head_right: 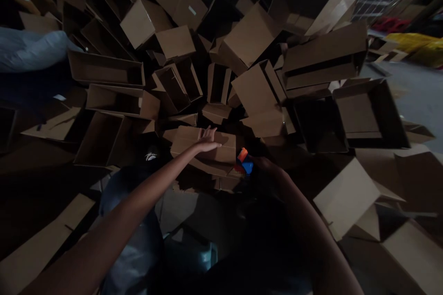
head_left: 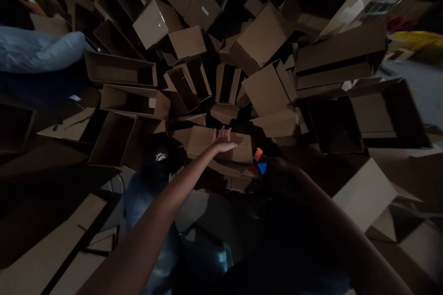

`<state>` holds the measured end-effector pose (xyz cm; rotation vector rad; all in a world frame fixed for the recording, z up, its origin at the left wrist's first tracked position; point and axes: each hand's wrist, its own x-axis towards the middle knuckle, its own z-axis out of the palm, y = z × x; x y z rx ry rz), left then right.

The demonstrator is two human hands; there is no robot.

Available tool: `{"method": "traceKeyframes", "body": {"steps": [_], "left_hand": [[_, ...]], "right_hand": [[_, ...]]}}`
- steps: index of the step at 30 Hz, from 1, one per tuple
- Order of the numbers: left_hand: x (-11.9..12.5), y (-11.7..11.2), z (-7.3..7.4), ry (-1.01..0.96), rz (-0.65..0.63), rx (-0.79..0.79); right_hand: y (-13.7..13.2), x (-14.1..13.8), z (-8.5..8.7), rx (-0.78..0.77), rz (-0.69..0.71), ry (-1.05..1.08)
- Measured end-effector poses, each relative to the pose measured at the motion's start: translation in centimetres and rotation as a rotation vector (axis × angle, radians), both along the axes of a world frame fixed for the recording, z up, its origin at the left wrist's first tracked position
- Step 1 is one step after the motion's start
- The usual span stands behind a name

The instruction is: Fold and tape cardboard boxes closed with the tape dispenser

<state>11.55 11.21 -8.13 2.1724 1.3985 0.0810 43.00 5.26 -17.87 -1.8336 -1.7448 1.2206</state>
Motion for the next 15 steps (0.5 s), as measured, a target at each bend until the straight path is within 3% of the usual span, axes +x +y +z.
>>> {"method": "traceKeyframes", "body": {"steps": [4,15], "left_hand": [[0.1,-0.2,-0.1,-0.001,0.027,0.035],[2.2,0.5,1.3,0.062,0.132,-0.077]], "right_hand": [[0.0,0.0,0.5,-0.002,0.049,0.013],[0.0,-0.6,1.2,0.057,0.050,-0.090]]}}
